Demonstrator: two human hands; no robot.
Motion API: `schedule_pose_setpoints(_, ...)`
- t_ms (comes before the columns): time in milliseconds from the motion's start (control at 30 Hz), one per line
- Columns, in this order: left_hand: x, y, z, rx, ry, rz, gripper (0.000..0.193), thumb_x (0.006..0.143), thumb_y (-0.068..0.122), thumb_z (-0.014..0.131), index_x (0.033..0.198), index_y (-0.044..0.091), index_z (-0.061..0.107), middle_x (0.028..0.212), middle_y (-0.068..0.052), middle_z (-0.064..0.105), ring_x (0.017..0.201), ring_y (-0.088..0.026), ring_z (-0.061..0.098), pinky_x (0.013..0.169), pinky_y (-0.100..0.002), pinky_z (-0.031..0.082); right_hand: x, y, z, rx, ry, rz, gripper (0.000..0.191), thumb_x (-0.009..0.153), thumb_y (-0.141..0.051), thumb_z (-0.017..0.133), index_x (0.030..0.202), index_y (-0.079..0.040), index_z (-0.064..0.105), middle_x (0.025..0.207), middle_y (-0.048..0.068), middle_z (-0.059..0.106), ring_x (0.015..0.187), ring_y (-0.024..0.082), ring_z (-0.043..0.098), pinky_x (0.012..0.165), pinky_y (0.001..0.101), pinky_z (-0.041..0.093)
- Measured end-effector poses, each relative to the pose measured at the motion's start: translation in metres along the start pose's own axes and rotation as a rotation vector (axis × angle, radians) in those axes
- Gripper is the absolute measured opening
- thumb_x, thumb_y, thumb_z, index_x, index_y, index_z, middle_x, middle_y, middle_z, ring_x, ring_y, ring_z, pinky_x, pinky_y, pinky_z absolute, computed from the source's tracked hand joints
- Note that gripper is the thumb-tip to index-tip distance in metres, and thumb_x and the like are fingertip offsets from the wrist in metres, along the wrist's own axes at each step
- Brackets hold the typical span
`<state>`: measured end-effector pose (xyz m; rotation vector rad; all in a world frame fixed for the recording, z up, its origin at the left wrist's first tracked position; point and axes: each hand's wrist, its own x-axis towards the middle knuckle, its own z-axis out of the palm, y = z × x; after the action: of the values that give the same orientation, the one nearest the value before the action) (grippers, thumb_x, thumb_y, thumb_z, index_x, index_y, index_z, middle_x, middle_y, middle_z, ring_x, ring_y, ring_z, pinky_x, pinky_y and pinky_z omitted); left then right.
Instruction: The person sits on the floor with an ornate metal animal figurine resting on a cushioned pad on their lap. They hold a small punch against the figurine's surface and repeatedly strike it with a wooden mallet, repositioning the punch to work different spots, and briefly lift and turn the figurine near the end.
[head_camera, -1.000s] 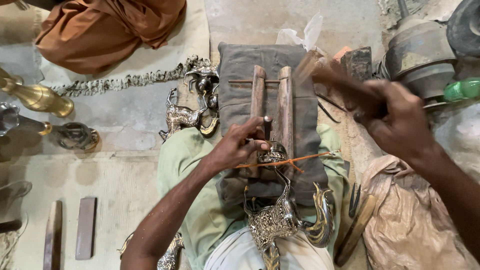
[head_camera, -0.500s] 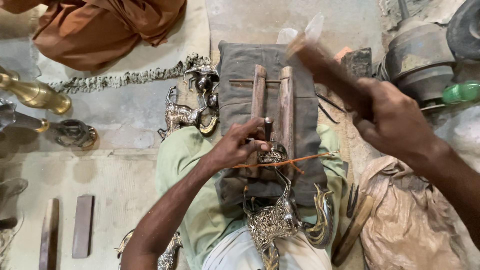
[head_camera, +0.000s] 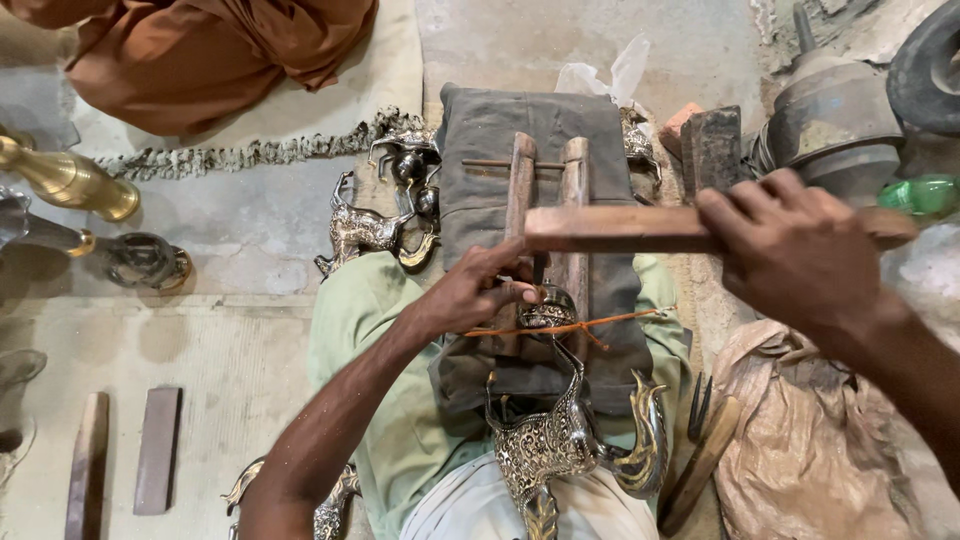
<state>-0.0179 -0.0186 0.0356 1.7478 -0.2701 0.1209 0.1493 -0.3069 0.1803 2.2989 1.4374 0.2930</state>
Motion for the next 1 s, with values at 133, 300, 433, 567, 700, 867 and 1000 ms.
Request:
schedule_pose_setpoints(133,0.001,-0.001,-0.001,-0.038,-0.023,0.021,0.051,0.094,0.013,0.074,0.139,0.002,0.053,0.099,-0.014,0.079,0.092,-0.022,0.077,0.085,-0.040,0.060,0.000,0.000,-0.005,0.372,0.071,0.066,0.050,0.084,-0.019,0.064,0.132,-0.008,0.059,0.098,0.014,0.067,0.082,0.027,0.067,0.071,0.0434,0.062)
schedule_pose_setpoints(300,0.003,0.002,-0.003,-0.002,-0.038,0.005,0.046,0.093,0.012,0.074,0.134,0.001,0.057,0.096,-0.015,0.078,0.088,-0.022,0.076,0.082,-0.039,0.060,-0.004,0.000,-0.006,0.538,0.081,0.116,0.051,0.084,-0.016,0.063,0.135,-0.010,0.058,0.098,0.012,0.066,0.078,0.026,0.066,0.074,0.0444,0.062)
schedule_pose_setpoints(433,0.005,0.001,-0.003,-0.015,-0.044,0.046,0.048,0.093,0.013,0.075,0.135,0.000,0.056,0.100,-0.015,0.078,0.092,-0.023,0.077,0.085,-0.040,0.061,-0.007,-0.003,-0.004,0.262,-0.128,0.124,0.042,0.090,-0.023,0.066,0.130,-0.012,0.059,0.100,0.011,0.070,0.083,0.026,0.068,0.072,0.0448,0.062)
schedule_pose_setpoints(567,0.006,-0.004,-0.004,-0.005,-0.078,-0.006,0.050,0.092,0.015,0.075,0.137,0.001,0.056,0.097,-0.016,0.079,0.090,-0.024,0.077,0.085,-0.040,0.062,-0.013,-0.005,-0.009,0.481,0.013,0.159,0.051,0.080,-0.016,0.067,0.130,-0.008,0.061,0.106,0.016,0.070,0.087,0.033,0.069,0.078,0.0481,0.060)
schedule_pose_setpoints(700,0.008,-0.010,-0.003,0.063,-0.060,0.050,0.055,0.092,0.016,0.075,0.141,0.002,0.053,0.113,-0.018,0.078,0.103,-0.026,0.076,0.090,-0.041,0.061,-0.016,-0.005,-0.014,0.475,0.114,0.081,0.058,0.073,-0.014,0.067,0.130,-0.006,0.059,0.111,0.016,0.071,0.097,0.038,0.068,0.083,0.0487,0.057)
schedule_pose_setpoints(867,0.009,-0.014,-0.004,0.042,-0.084,0.013,0.055,0.093,0.015,0.076,0.142,0.001,0.053,0.116,-0.019,0.077,0.106,-0.028,0.076,0.092,-0.042,0.061,-0.020,-0.011,-0.013,0.479,0.019,0.166,0.059,0.076,-0.018,0.073,0.133,-0.009,0.059,0.110,0.016,0.070,0.097,0.036,0.068,0.085,0.0482,0.058)
schedule_pose_setpoints(1000,0.012,-0.014,-0.005,0.029,-0.093,0.028,0.058,0.092,0.013,0.074,0.143,0.002,0.050,0.115,-0.018,0.077,0.105,-0.026,0.077,0.093,-0.042,0.061,-0.023,-0.014,-0.015,0.582,-0.019,0.274,0.065,0.077,-0.018,0.073,0.139,-0.010,0.058,0.110,0.018,0.068,0.097,0.037,0.068,0.088,0.0495,0.058)
